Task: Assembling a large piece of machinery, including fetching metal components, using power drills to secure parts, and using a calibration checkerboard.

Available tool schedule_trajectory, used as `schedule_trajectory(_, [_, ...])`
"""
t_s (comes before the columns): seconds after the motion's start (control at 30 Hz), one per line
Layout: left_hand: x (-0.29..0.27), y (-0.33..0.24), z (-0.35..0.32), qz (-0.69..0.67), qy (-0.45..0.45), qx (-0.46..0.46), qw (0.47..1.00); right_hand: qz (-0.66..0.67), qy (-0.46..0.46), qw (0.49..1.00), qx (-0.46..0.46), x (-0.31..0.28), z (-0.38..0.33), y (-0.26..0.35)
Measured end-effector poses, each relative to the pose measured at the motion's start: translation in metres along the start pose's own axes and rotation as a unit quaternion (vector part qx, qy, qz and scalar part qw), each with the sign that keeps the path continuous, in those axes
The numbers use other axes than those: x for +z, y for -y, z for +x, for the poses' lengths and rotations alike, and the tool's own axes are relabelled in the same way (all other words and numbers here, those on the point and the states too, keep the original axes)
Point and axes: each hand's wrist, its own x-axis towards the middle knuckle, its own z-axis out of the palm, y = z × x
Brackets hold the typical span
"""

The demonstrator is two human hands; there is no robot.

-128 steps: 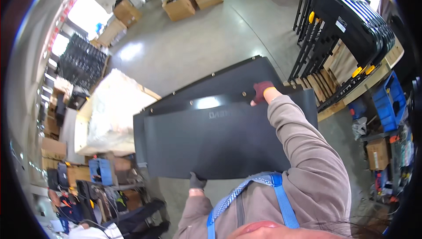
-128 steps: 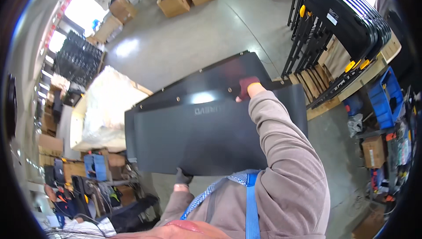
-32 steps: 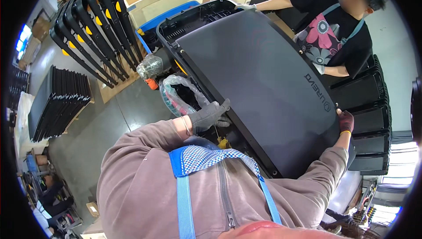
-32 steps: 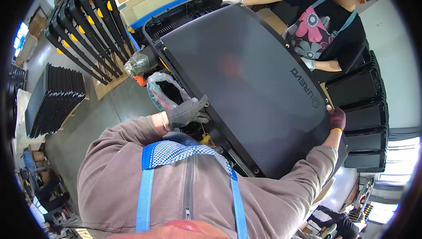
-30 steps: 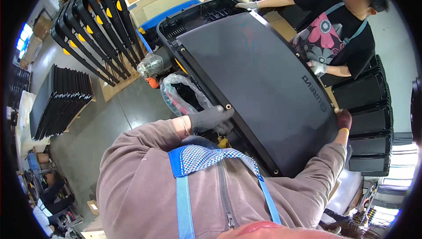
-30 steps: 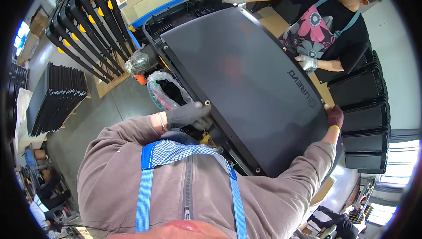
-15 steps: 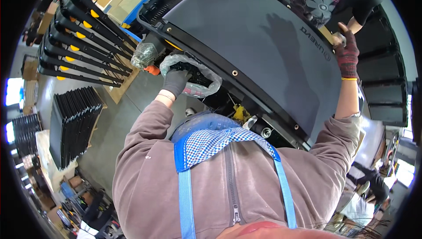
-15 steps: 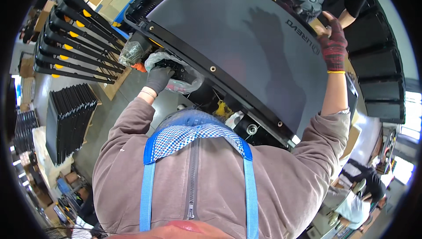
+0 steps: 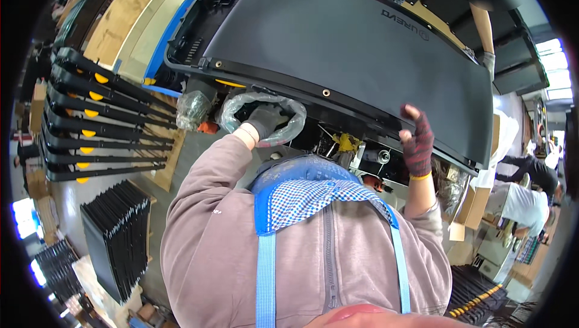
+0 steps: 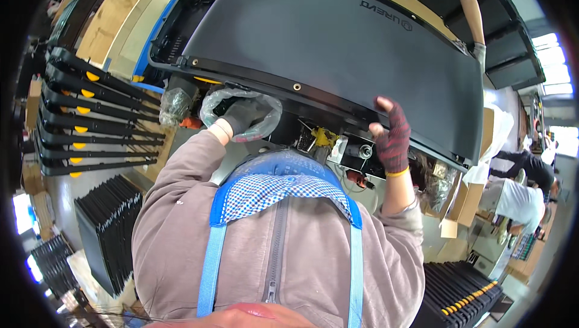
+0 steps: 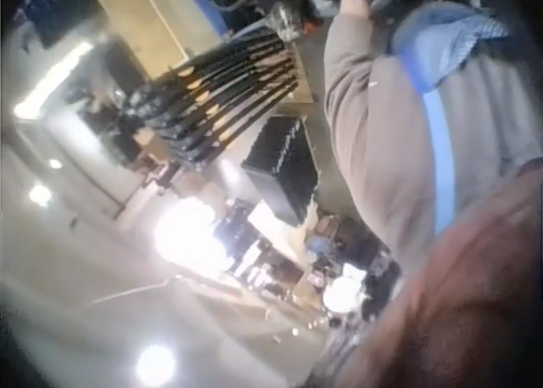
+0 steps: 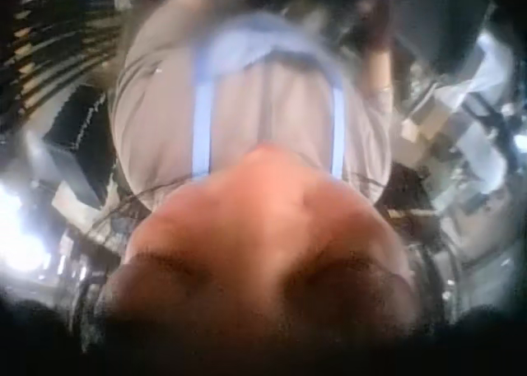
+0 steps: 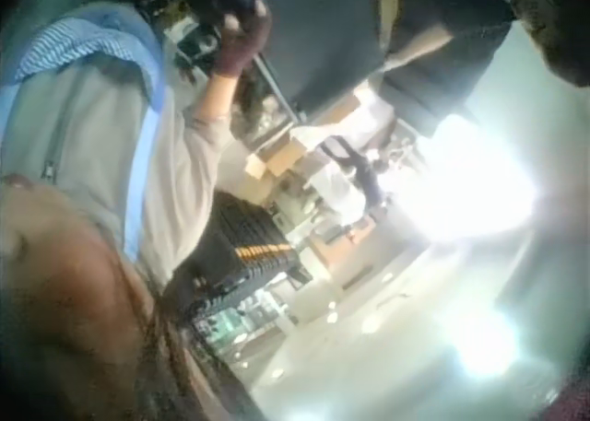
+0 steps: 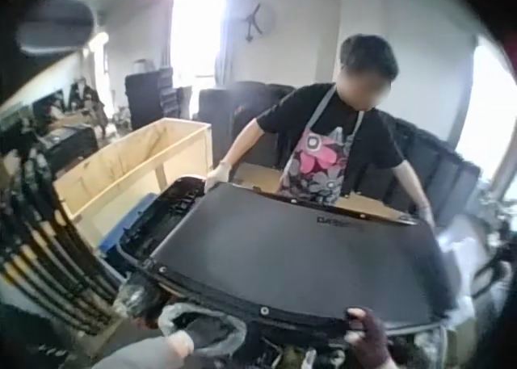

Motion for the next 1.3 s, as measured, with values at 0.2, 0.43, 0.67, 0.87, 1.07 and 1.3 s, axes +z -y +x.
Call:
schedule_trajectory(0.2, [0.029, 0.025, 0.012, -0.006, 0.003, 0.095, 0.995, 0.157, -0.124, 0.945, 0.260, 0.051, -0.106, 0.035])
schedule_trajectory(0.43, [0.050, 0.040, 0.012, 0.043, -0.048, 0.166, 0.984, 0.085, -0.172, 0.889, 0.417, 0.106, -0.211, 0.017])
schedule_trajectory(0.67, [0.006, 0.038, -0.027, 0.095, -0.036, 0.170, 0.980, 0.120, -0.181, 0.845, 0.488, 0.146, -0.281, -0.017])
schedule_trajectory(0.87, [-0.015, 0.037, -0.023, 0.033, 0.032, 0.067, 0.997, 0.204, -0.160, 0.789, 0.557, 0.157, -0.341, -0.083])
schedule_trajectory(1.07, [-0.010, 0.034, -0.021, -0.130, -0.130, -0.062, 0.981, 0.239, -0.288, 0.555, 0.743, 0.154, -0.359, -0.142])
schedule_trajectory(1.3, [0.068, 0.085, -0.031, -0.903, 0.017, -0.101, 0.418, -0.097, -0.192, 0.662, 0.717, 0.158, -0.389, -0.245])
